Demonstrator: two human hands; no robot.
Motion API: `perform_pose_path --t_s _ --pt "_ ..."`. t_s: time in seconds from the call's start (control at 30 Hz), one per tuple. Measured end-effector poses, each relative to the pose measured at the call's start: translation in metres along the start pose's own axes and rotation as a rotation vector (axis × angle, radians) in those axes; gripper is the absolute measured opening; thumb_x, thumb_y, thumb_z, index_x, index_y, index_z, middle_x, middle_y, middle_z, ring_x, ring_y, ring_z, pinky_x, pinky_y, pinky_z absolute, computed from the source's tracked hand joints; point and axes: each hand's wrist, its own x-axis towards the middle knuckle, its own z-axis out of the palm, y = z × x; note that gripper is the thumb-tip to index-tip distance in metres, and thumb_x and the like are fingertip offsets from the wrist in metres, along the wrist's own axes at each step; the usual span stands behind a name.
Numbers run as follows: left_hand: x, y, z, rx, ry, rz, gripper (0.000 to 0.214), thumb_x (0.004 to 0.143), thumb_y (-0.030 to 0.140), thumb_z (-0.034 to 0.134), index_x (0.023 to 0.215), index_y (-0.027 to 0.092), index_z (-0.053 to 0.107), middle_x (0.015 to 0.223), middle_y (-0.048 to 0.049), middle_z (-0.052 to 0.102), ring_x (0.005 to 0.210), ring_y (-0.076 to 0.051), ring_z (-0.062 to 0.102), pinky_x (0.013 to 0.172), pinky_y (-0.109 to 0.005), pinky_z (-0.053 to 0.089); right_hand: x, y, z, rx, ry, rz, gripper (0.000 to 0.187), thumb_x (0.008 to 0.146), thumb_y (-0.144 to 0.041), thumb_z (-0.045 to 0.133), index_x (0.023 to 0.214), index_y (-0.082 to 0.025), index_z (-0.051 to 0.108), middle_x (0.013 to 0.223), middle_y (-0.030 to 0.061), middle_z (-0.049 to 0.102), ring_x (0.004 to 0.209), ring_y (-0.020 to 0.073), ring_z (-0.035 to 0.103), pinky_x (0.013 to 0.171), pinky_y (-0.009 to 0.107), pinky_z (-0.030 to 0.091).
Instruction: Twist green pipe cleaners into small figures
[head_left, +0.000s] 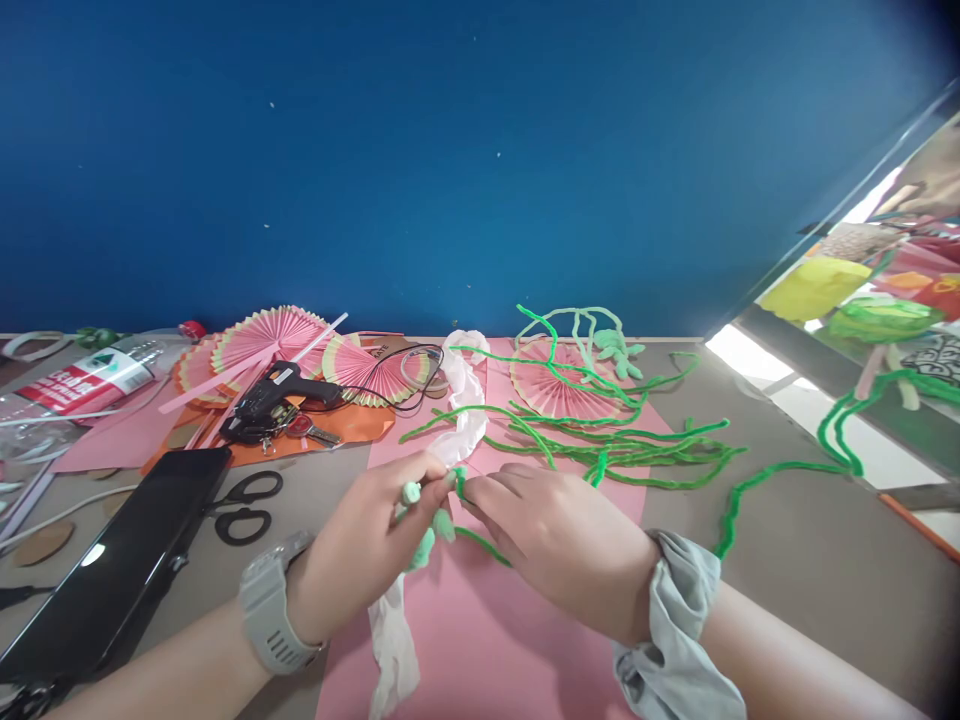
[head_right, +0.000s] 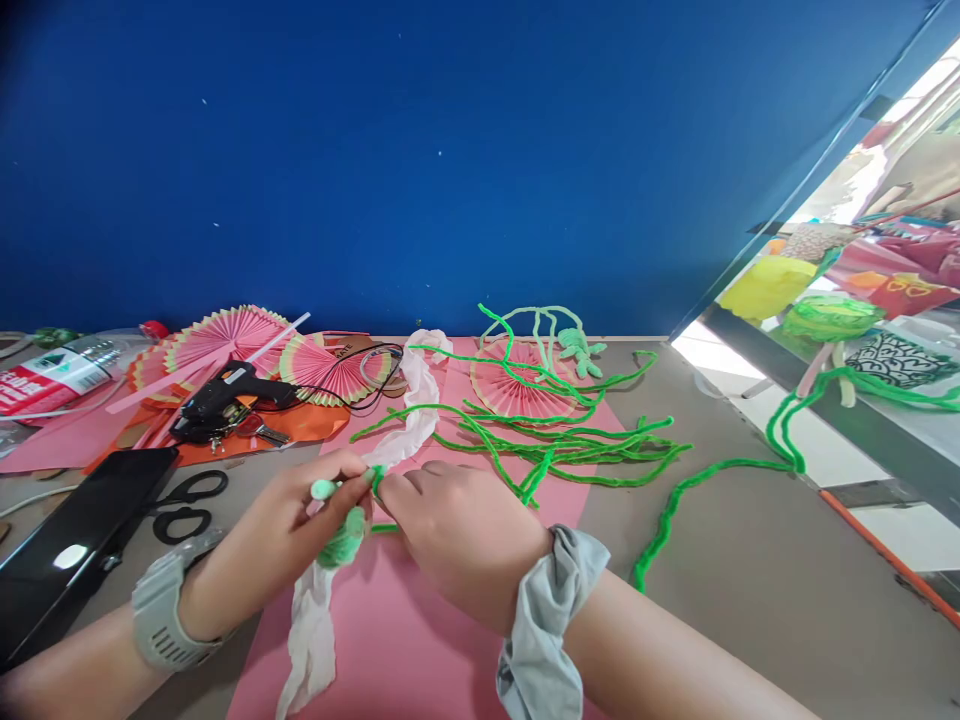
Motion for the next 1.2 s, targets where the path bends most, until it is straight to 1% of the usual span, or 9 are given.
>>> perform_pose_path --t_s 0.1,0.2,0.37,0.5,0.63,0.9,0.97,1.03,1.2 --pt "-0.002 0.0 -0.002 0.159 -0.074 0.053 0.021 0.087 0.025 0.036 0.073 0.019 0.05 0.066 0.0035 0.051 0.061 -0.012 0.042 0.058 -0.022 0.032 0.0 0.004 -0.005 0.01 0.004 -0.05 0.011 0.083 -0.013 0.044 0.077 -0.018 0.051 0.068 0.001 0.055 0.061 0.0138 0.046 0.054 0.026 0.028" --pt "-0.003 0.001 -0.006 0.164 -0.193 0.055 0.019 0.086 0.022 0.037 0.077 0.02 0.053 0.07 0.003 0.055 0.063 -0.012 0.046 0.059 -0.022 0.033 0.001 0.011 -0.008 0.098 -0.011 -0.094 0.015 0.085 -0.012 0.04 0.08 -0.018 0.052 0.071 0.0011 0.056 0.061 0.0128 0.045 0.054 0.025 0.03" --pt "-0.002 0.004 -0.009 0.052 -0.305 -0.009 0.027 0.088 0.036 0.035 0.08 0.02 0.055 0.068 0.0029 0.056 0.061 -0.012 0.047 0.057 -0.022 0.033 0.004 0.022 -0.005 0.382 0.045 -0.153 0.012 0.087 -0.015 0.042 0.086 -0.017 0.053 0.074 0.0024 0.059 0.067 0.0122 0.049 0.061 0.023 0.037" --pt "-0.001 0.004 -0.01 -0.019 -0.26 -0.078 0.031 0.086 0.044 0.035 0.073 0.02 0.05 0.061 0.0049 0.049 0.056 -0.01 0.043 0.054 -0.021 0.033 0.003 0.028 -0.006 0.451 0.124 -0.093 0.012 0.088 -0.018 0.041 0.087 -0.019 0.053 0.073 0.0012 0.058 0.066 0.011 0.05 0.061 0.022 0.039" --pt "0.0 0.007 -0.011 -0.034 -0.163 -0.094 0.031 0.087 0.044 0.033 0.081 0.02 0.052 0.064 0.0044 0.05 0.055 -0.01 0.042 0.054 -0.021 0.033 0.001 0.03 -0.014 0.419 0.129 -0.021 0.012 0.089 -0.019 0.04 0.088 -0.019 0.052 0.075 0.0004 0.057 0.066 0.0102 0.051 0.061 0.021 0.039" --pt "-0.004 0.0 -0.003 0.225 -0.178 0.032 0.017 0.083 0.019 0.038 0.079 0.021 0.055 0.075 0.0011 0.06 0.069 -0.015 0.051 0.063 -0.024 0.036 -0.002 0.013 -0.023 0.068 -0.036 -0.218 0.014 0.082 -0.011 0.043 0.086 -0.018 0.055 0.099 0.0078 0.056 0.091 0.0195 0.049 0.077 0.034 0.039" --pt "-0.007 0.001 -0.001 0.292 -0.202 0.087 0.017 0.08 0.014 0.04 0.077 0.02 0.055 0.075 -0.0003 0.06 0.075 -0.017 0.051 0.066 -0.025 0.036 -0.002 0.011 -0.024 0.173 -0.091 -0.257 0.013 0.082 -0.01 0.043 0.086 -0.018 0.054 0.097 0.0064 0.057 0.088 0.0172 0.05 0.077 0.031 0.039" --pt "-0.01 0.004 0.0 0.328 -0.234 0.132 0.018 0.079 0.01 0.04 0.079 0.021 0.055 0.075 -0.0009 0.059 0.077 -0.018 0.051 0.068 -0.027 0.036 -0.002 0.012 -0.023 0.325 -0.154 -0.223 0.012 0.082 -0.01 0.043 0.082 -0.017 0.052 0.083 0.003 0.057 0.074 0.0127 0.05 0.067 0.025 0.039" --pt "-0.017 0.015 -0.002 0.372 -0.264 0.221 0.023 0.076 0.003 0.04 0.078 0.022 0.054 0.072 0.0016 0.058 0.074 -0.016 0.05 0.077 -0.03 0.035 0.001 0.02 -0.013 0.868 -0.278 0.056 0.016 0.088 -0.027 0.04 0.077 -0.018 0.047 0.061 -0.0036 0.051 0.052 0.0076 0.044 0.053 0.02 0.036"
